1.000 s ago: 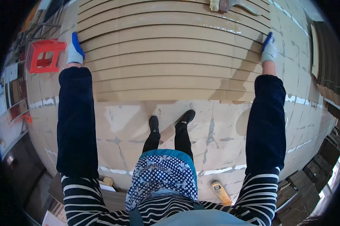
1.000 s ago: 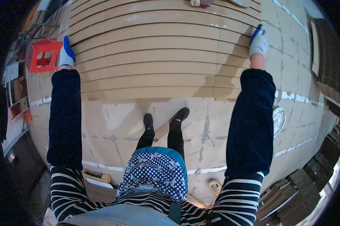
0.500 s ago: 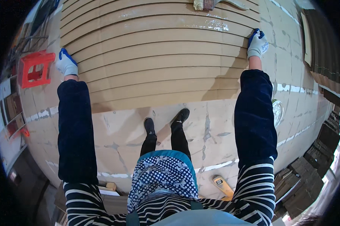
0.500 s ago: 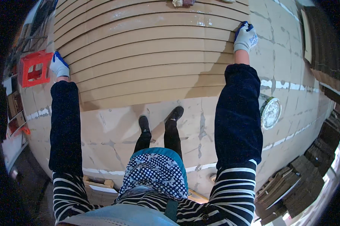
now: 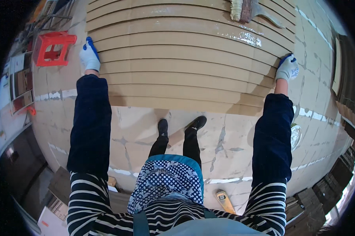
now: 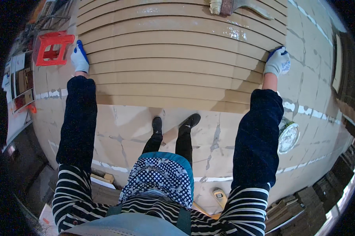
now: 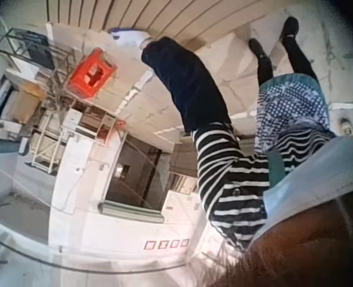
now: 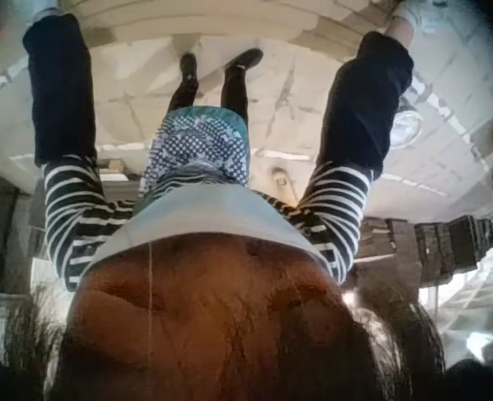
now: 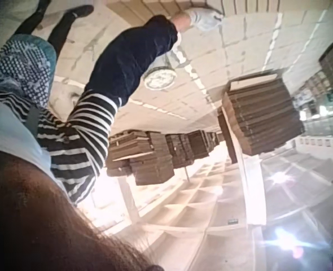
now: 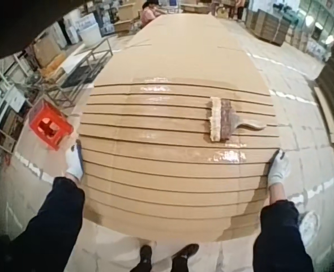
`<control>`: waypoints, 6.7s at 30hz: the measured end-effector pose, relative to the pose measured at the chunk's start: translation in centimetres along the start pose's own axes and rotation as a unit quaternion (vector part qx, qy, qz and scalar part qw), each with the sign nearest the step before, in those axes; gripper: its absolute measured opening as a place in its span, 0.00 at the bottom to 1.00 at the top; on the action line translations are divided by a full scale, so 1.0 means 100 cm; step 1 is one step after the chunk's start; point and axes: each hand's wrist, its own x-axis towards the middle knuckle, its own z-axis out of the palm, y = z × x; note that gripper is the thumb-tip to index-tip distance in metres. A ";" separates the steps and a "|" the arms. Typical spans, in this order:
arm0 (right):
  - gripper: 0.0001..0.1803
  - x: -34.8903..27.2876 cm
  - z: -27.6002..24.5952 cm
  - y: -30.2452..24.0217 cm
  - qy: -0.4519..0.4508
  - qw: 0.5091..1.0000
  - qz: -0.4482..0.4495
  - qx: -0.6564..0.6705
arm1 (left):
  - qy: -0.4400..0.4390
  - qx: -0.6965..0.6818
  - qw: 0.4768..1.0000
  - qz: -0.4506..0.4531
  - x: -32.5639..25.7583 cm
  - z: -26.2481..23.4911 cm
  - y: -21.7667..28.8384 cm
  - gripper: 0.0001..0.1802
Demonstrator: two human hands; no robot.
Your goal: Apply adhesive to the surface of stacked corrugated cardboard sheets using a large brush.
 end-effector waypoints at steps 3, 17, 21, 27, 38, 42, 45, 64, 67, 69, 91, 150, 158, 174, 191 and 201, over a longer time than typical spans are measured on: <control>0.21 0.003 -0.005 0.000 -0.026 0.999 0.027 -0.004 | 0.059 0.044 0.997 0.011 -0.007 -0.002 0.011 0.28; 0.30 0.029 -0.132 -0.118 -0.198 0.913 -0.355 -0.040 | 0.045 0.042 0.998 -0.003 -0.027 -0.061 0.020 0.25; 0.24 0.029 -0.209 -0.139 -0.418 0.800 -0.081 0.423 | 0.050 0.049 0.997 -0.008 -0.028 -0.080 0.022 0.24; 0.16 0.013 -0.223 -0.246 -0.471 0.660 -0.434 0.392 | 0.065 0.032 0.997 0.025 -0.026 -0.091 0.015 0.24; 0.14 -0.001 -0.139 -0.225 -0.310 0.830 -0.166 0.433 | 0.055 0.048 0.997 0.027 -0.023 -0.083 0.012 0.25; 0.18 -0.104 -0.171 -0.137 -0.325 0.885 -0.079 0.324 | 0.057 0.048 0.997 0.016 -0.024 -0.087 0.015 0.26; 0.11 -0.113 -0.191 -0.122 -0.370 0.842 -0.052 0.388 | 0.055 0.050 0.997 0.020 -0.026 -0.088 0.015 0.26; 0.08 -0.165 -0.233 0.130 -0.124 0.637 0.317 0.691 | 0.020 0.168 0.964 0.207 -0.004 -0.030 -0.053 0.18; 0.06 -0.137 -0.217 0.245 -0.007 0.603 0.377 0.703 | 0.013 0.163 0.955 0.248 -0.020 -0.057 -0.048 0.18; 0.06 -0.134 -0.181 0.313 0.025 0.578 0.436 0.689 | 0.050 0.167 0.936 0.307 -0.047 -0.084 -0.052 0.18; 0.29 -0.119 0.217 0.525 0.016 0.708 0.536 0.461 | -0.142 0.583 0.786 0.147 -0.160 -0.061 -0.080 0.26; 0.16 -0.243 -0.251 -0.002 -0.133 0.867 -0.299 0.377 | 0.266 0.044 0.951 0.151 -0.144 -0.076 -0.062 0.21; 0.09 -0.257 -0.141 -0.157 -0.242 0.850 -0.173 0.434 | -0.032 0.063 0.995 -0.076 -0.125 -0.022 -0.065 0.29; 0.18 -0.182 -0.075 -0.142 -0.036 0.908 -0.157 0.388 | 0.001 0.045 0.996 -0.072 -0.141 -0.025 -0.047 0.26; 0.11 -0.288 -0.120 -0.215 -0.222 0.853 -0.309 0.356 | 0.024 0.034 0.997 -0.061 -0.142 -0.026 -0.047 0.23; 0.11 -0.195 -0.060 -0.322 -0.067 0.873 -0.385 0.292 | 0.065 0.036 0.997 -0.030 -0.140 -0.025 -0.052 0.21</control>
